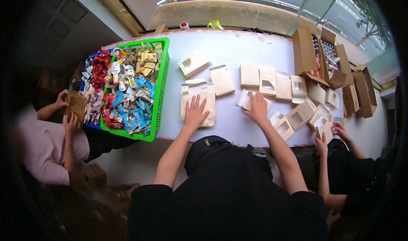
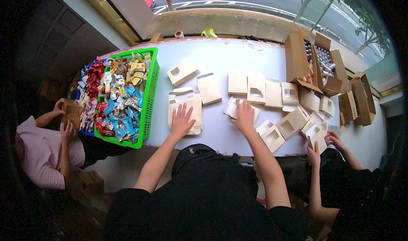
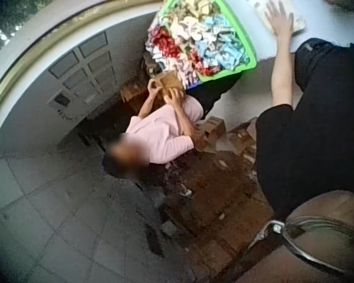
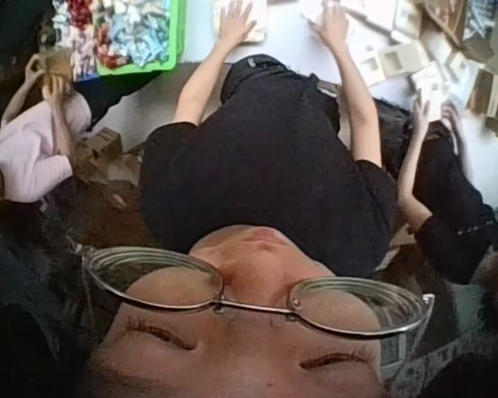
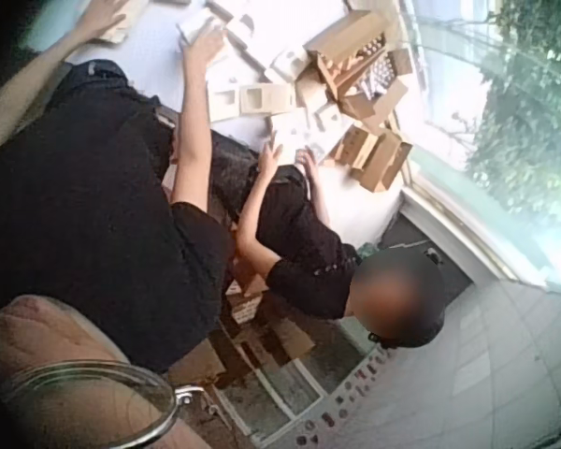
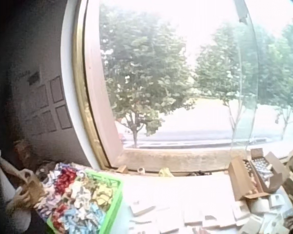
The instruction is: The person assembles small cardboard boxes on a table. They fold the box flaps, insert blister packs containing small items, and close the boxes. Another person is also present and assists with the task.
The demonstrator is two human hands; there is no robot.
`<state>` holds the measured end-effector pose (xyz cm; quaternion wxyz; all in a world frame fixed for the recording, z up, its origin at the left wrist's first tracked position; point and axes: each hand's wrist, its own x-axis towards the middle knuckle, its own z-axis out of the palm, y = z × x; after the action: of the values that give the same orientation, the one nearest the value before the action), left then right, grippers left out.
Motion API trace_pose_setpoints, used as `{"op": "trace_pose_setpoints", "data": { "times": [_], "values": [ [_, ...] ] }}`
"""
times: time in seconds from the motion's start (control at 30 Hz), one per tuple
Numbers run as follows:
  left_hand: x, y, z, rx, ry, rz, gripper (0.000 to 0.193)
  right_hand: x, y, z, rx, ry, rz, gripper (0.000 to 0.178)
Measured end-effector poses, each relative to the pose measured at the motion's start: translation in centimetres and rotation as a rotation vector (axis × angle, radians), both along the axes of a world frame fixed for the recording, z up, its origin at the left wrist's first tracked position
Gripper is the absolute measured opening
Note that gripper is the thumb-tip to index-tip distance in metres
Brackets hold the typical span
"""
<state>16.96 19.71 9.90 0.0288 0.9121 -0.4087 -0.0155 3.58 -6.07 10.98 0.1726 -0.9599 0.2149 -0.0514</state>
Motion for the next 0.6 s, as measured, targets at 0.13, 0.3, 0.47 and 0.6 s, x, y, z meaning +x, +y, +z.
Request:
{"op": "trace_pose_setpoints", "data": {
  "times": [0.13,0.3,0.47,0.6],
  "values": [
    [0.3,-0.3,0.6,-0.040,0.052,0.019,0.056,-0.5,-1.7,-0.3,-0.061,0.188,0.064,0.099],
    [-1.8,-3.4,5.6,-0.209,0.075,0.097,0.047,0.3,-1.3,1.3,0.381,0.076,-0.068,0.098],
    [-6.1,-5.6,11.2,-0.538,0.463,0.154,0.039,-1.8,1.7,6.4,1.962,-0.318,-0.281,0.082],
    [-9.0,-7.0,11.2,-0.769,1.212,0.356,0.035,-2.4,3.5,7.4,2.463,-0.628,-0.285,0.078]
  ]
}}
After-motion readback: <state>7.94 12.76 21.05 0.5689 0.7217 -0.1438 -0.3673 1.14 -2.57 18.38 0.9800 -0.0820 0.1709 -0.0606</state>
